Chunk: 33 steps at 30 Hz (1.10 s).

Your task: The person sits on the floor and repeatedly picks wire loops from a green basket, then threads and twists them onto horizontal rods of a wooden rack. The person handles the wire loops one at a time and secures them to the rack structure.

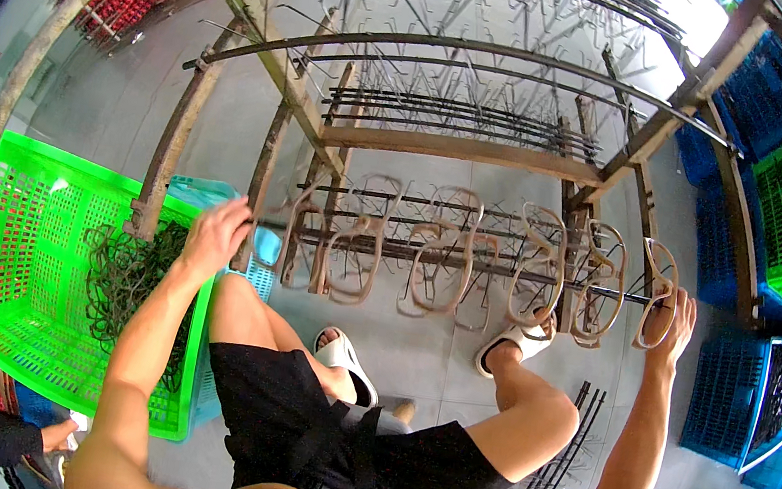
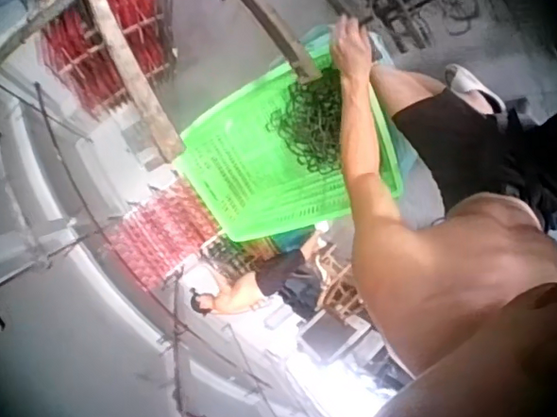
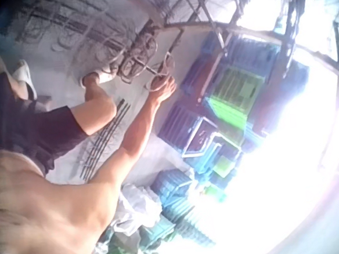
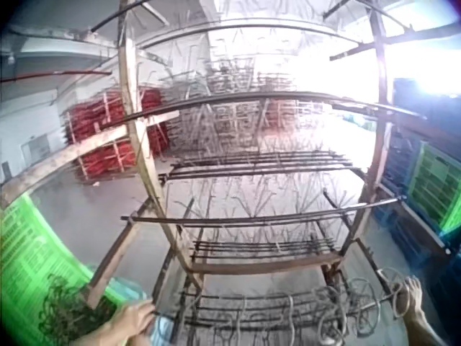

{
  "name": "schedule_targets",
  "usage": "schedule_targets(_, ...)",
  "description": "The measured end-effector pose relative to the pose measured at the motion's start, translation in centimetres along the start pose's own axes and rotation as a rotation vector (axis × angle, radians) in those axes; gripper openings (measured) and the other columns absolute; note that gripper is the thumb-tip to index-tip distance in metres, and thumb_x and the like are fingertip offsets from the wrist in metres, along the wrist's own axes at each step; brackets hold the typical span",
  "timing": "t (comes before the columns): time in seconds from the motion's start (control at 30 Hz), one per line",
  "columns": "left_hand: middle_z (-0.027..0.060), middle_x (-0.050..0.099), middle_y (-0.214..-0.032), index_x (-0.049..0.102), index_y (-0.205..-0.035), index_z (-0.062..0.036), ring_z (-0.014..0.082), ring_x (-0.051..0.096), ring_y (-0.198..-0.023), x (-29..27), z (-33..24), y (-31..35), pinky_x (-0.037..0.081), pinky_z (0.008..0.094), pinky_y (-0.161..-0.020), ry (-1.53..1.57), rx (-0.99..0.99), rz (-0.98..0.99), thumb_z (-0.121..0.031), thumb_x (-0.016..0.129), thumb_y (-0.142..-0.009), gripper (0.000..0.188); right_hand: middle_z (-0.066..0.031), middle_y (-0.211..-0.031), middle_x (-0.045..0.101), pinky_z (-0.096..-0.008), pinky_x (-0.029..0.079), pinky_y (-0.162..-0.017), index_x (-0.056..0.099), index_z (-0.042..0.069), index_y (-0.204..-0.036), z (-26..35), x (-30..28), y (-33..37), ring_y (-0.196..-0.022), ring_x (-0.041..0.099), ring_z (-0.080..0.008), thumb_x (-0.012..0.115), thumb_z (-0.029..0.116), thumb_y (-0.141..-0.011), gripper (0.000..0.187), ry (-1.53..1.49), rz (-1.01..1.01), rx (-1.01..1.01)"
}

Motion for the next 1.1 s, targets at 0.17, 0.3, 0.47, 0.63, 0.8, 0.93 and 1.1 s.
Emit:
schedule_targets(0.17,0.0186,0.053,-0.121,0.062,-0.101,-0.0111,0.0373,0.051,-0.107,2.7,2.9,-10.6,0.041,0.0444,-0.093,-0.099,0.024,-0.213,-0.016,0.066,-0.078,0.024,-0.0112,-0.097,0.059,-0.0396,0.041,-0.091,0.06,0.007,-0.094,-0.4,3.3,-2.3,-0.095,0.056,-0.0323,0.064,0.011,-0.074,0.022,-0.021,0.029,0.105)
schedule_targets(0.3,0.017,0.058,-0.115,0.063,-0.107,-0.0141,0.0359,0.053,-0.104,7.3,6.0,-15.5,0.043,0.0433,-0.088,-0.071,-0.03,-0.341,-0.018,0.066,-0.077,0.03,-0.0073,-0.114,0.056,-0.0371,0.035,-0.1,0.053,0.013,-0.12,-2.2,10.5,-6.9,-0.113,0.048,-0.027,0.079,0.018,-0.055,0.07,-0.062,0.159,0.266)
schedule_targets(0.47,0.0163,0.057,-0.118,0.06,-0.111,-0.0067,0.0328,0.052,-0.109,7.8,7.6,-15.7,0.042,0.041,-0.092,-0.097,-0.183,-0.138,-0.011,0.062,-0.078,0.033,-0.008,-0.114,0.05,-0.039,0.027,-0.106,0.048,0.008,-0.119,-0.5,14.6,-13.2,-0.115,0.045,-0.0252,0.056,0.007,-0.078,0.041,-0.041,0.08,0.343)
schedule_targets(0.63,0.0155,0.057,-0.118,0.056,-0.116,-0.0057,0.0328,0.052,-0.11,6.1,7.0,-15.0,0.041,0.0405,-0.092,0.018,-0.271,-0.124,-0.012,0.062,-0.08,0.036,-0.0076,-0.113,0.051,-0.0394,0.026,-0.107,0.048,0.011,-0.118,0.4,16.8,-15.9,-0.117,0.044,-0.0232,0.052,0.011,-0.083,0.035,-0.075,0.252,0.379)
schedule_targets(0.8,0.0143,0.055,-0.121,0.054,-0.114,-0.0002,0.0269,0.05,-0.114,2.1,7.2,-11.9,0.037,0.0359,-0.097,0.336,-0.404,-0.375,-0.016,0.055,-0.089,0.03,-0.0089,-0.119,0.05,-0.0383,0.028,-0.105,0.048,0.009,-0.122,-0.5,15.9,-15.0,-0.115,0.046,-0.0251,0.054,0.003,-0.075,0.047,-0.269,0.172,0.407)
schedule_targets(0.93,0.0144,0.052,-0.123,0.048,-0.12,0.0016,0.022,0.047,-0.118,-1.6,5.8,-10.1,0.032,0.0346,-0.103,1.073,-0.465,-0.64,-0.02,0.05,-0.092,0.035,-0.0102,-0.114,0.059,-0.0355,0.032,-0.098,0.053,0.002,-0.119,-5.4,11.4,-14.6,-0.107,0.052,-0.0221,0.055,0.016,-0.078,0.043,-1.328,-0.114,0.742)
schedule_targets(1.1,0.0172,0.043,-0.134,0.041,-0.129,0.0011,0.0244,0.038,-0.127,-6.5,2.7,-12.9,0.023,0.0362,-0.108,1.472,-0.493,-0.683,-0.03,0.047,-0.092,0.048,-0.0104,-0.091,0.063,-0.0359,0.042,-0.086,0.058,0.004,-0.099,-4.0,3.6,-18.9,-0.091,0.056,-0.0208,0.051,0.034,-0.089,0.033,-1.63,-0.089,1.121)
Point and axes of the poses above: each hand's wrist, its own y-axis away from the middle knuckle, its own x-axis out of the palm, z = x × y, the point moved 10 cm from there along -y, towards the middle knuckle
